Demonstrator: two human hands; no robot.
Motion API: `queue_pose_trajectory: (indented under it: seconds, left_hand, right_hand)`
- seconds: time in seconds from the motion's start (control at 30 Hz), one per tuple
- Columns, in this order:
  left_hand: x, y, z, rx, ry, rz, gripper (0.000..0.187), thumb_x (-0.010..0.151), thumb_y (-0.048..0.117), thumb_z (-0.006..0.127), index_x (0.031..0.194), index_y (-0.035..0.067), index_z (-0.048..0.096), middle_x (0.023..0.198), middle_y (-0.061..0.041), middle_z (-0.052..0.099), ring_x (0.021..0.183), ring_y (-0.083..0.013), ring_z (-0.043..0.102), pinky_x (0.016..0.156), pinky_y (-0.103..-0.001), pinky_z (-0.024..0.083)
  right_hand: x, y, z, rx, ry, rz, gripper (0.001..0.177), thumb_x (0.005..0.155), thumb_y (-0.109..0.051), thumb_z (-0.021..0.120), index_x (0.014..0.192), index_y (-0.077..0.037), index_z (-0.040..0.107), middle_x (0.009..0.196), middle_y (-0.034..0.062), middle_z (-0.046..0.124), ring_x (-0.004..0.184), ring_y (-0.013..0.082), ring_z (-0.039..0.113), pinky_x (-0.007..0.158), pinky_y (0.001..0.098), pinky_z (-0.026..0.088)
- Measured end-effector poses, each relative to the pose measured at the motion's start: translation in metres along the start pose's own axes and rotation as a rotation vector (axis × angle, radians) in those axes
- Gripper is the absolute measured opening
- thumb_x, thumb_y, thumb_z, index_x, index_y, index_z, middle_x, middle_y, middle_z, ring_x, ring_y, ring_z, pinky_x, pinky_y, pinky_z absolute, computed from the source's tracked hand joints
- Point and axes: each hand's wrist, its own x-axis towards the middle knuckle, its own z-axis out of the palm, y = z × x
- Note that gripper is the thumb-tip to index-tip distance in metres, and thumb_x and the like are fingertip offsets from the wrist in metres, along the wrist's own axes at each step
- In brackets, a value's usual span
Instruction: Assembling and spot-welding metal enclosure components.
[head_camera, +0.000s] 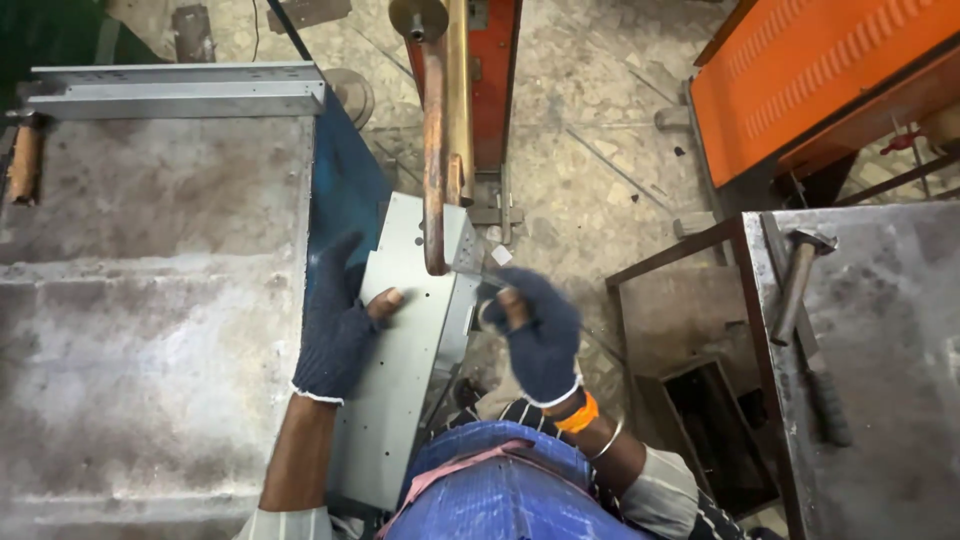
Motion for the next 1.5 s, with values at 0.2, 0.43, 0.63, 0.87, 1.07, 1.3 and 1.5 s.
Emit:
queue_pose_trajectory:
  seconds: [0.2,0.43,0.63,0.87,1.07,1.3,1.5]
  left_hand:
    - [0.012,-0.004,-0.001,0.189,-0.058,0.116,0.069,0.081,0.016,0.080,0.144,0.002,0.055,0.128,-0.014,0.071,0.116,-0.0209,0.067,0.098,-0.035,0.053]
    - [0.014,-0.005,0.000,0.192,-0.052,0.068,0.072,0.080,0.017,0.079,0.146,0.003,0.054,0.128,-0.014,0.072,0.115,-0.0206,0.068,0.098,-0.034,0.053]
    - [0.014,-0.002,0.003,0.185,-0.035,0.018,0.071,0.079,0.015,0.079,0.146,0.005,0.055,0.126,-0.014,0.073,0.113,-0.0201,0.069,0.097,-0.034,0.054]
    - [0.015,-0.004,0.002,0.194,-0.042,0.022,0.069,0.080,0.015,0.079,0.144,0.004,0.056,0.124,-0.015,0.074,0.111,-0.0206,0.070,0.095,-0.034,0.055]
    - [0.018,-0.006,0.000,0.241,-0.048,0.063,0.069,0.081,0.019,0.080,0.143,0.004,0.057,0.122,-0.015,0.074,0.110,-0.0212,0.071,0.095,-0.035,0.055]
    - [0.017,0.003,0.002,0.268,-0.029,0.036,0.071,0.078,0.020,0.080,0.143,0.004,0.057,0.120,-0.015,0.075,0.106,-0.0195,0.072,0.092,-0.034,0.056]
    - [0.020,-0.004,0.000,0.230,-0.054,0.098,0.069,0.080,0.017,0.080,0.143,0.000,0.056,0.122,-0.016,0.074,0.108,-0.0189,0.070,0.093,-0.033,0.055]
  right_hand:
    - [0.047,0.008,-0.009,-0.135,0.227,-0.097,0.018,0.105,-0.009,0.060,0.120,-0.003,0.068,0.104,0.0051,0.077,0.080,0.0099,0.072,0.064,0.0232,0.052]
    - [0.066,0.040,-0.012,-0.328,0.088,-0.266,0.024,0.098,0.004,0.060,0.119,-0.001,0.070,0.102,0.0084,0.076,0.088,0.0152,0.074,0.075,0.0280,0.058]
    - [0.078,0.043,-0.023,-0.397,0.060,-0.386,0.032,0.086,0.005,0.065,0.117,-0.001,0.071,0.104,0.0122,0.075,0.093,0.0199,0.072,0.084,0.0314,0.057]
    - [0.083,0.035,-0.015,-0.483,0.044,-0.430,0.035,0.084,0.009,0.064,0.115,-0.007,0.074,0.109,0.0107,0.076,0.099,0.0254,0.073,0.087,0.0355,0.057]
    - [0.092,0.031,0.000,-0.506,0.059,-0.486,0.043,0.081,0.012,0.059,0.115,-0.009,0.074,0.113,0.0094,0.076,0.108,0.0275,0.070,0.096,0.0373,0.054]
    - [0.096,0.037,0.015,-0.367,0.040,-0.380,0.017,0.102,-0.008,0.062,0.114,-0.008,0.074,0.108,0.0086,0.076,0.102,0.0236,0.071,0.092,0.0343,0.054]
    - [0.096,0.056,0.021,-0.173,0.017,-0.274,0.022,0.109,-0.019,0.056,0.118,-0.005,0.071,0.111,0.0091,0.076,0.106,0.0196,0.070,0.097,0.0334,0.054]
